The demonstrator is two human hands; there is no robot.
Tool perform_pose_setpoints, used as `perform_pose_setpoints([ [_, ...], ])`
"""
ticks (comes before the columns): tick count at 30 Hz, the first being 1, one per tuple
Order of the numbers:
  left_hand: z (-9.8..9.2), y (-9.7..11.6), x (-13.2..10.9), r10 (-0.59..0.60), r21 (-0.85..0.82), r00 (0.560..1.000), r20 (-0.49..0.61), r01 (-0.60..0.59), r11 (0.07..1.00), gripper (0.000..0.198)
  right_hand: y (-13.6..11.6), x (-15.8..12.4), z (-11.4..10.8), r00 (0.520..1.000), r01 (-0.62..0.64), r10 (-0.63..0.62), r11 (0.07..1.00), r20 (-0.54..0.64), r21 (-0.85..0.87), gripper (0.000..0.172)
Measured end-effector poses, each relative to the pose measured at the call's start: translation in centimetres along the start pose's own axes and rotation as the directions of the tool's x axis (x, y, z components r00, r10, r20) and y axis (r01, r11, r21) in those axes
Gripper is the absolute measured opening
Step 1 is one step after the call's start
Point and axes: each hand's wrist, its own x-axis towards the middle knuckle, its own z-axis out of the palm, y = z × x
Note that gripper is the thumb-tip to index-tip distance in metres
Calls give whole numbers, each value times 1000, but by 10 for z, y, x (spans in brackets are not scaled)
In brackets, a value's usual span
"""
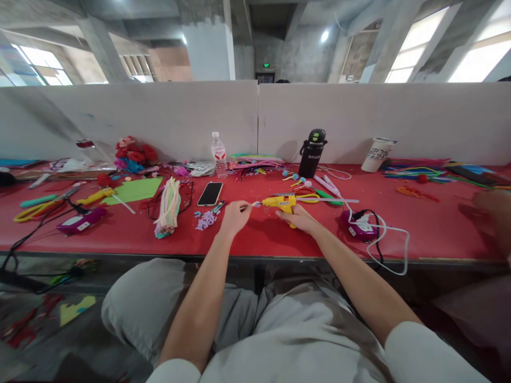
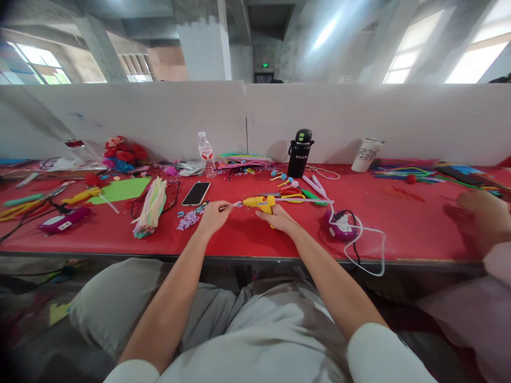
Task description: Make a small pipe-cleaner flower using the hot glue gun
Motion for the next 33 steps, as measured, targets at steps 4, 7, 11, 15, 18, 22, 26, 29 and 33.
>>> perform_pose_setpoints([
  [4, 1, -2, 1, -10, 9, 1000, -9, 10, 1000, 20, 0, 0, 0, 1000, 6, -6, 1000, 3, 5, 42],
  [7, 1, -2, 1, -11, 21, 1000, -14, 11, 1000, 21, 0, 0, 0, 1000, -2, 2, 1000, 5, 3, 42],
  [11, 0, -3, 1, 7, 30, 1000, -12, -7, 1000, 23, 0, -1, 0, 1000, -2, 2, 1000, -2, 12, 42],
  [15, -2, -4, 2, 12, 25, 1000, -14, -11, 1000, 26, -5, -2, 0, 1000, -19, 19, 999, -5, 26, 41],
  [18, -4, -2, 1, 5, 12, 999, -33, -5, 1000, 25, -9, -3, -2, 999, -25, 25, 1000, -44, 5, 38],
  [22, -8, 4, -1, 4, -30, 999, -48, -5, 1000, 25, -7, 1, -14, 982, 82, -101, 989, -161, -122, 32],
  [26, -10, 11, -3, 8, -55, 999, -53, -11, 998, 23, 3, 7, -29, 968, 49, -118, 955, -223, -294, 31],
  [29, -10, 13, -3, 19, -78, 998, -59, -24, 997, 24, 9, 9, -35, 959, -90, -21, 924, -284, -372, 35],
  [33, -11, 14, -3, 31, -116, 997, -67, -39, 993, 25, 10, 6, -36, 940, -181, 27, 885, -339, -430, 46],
])
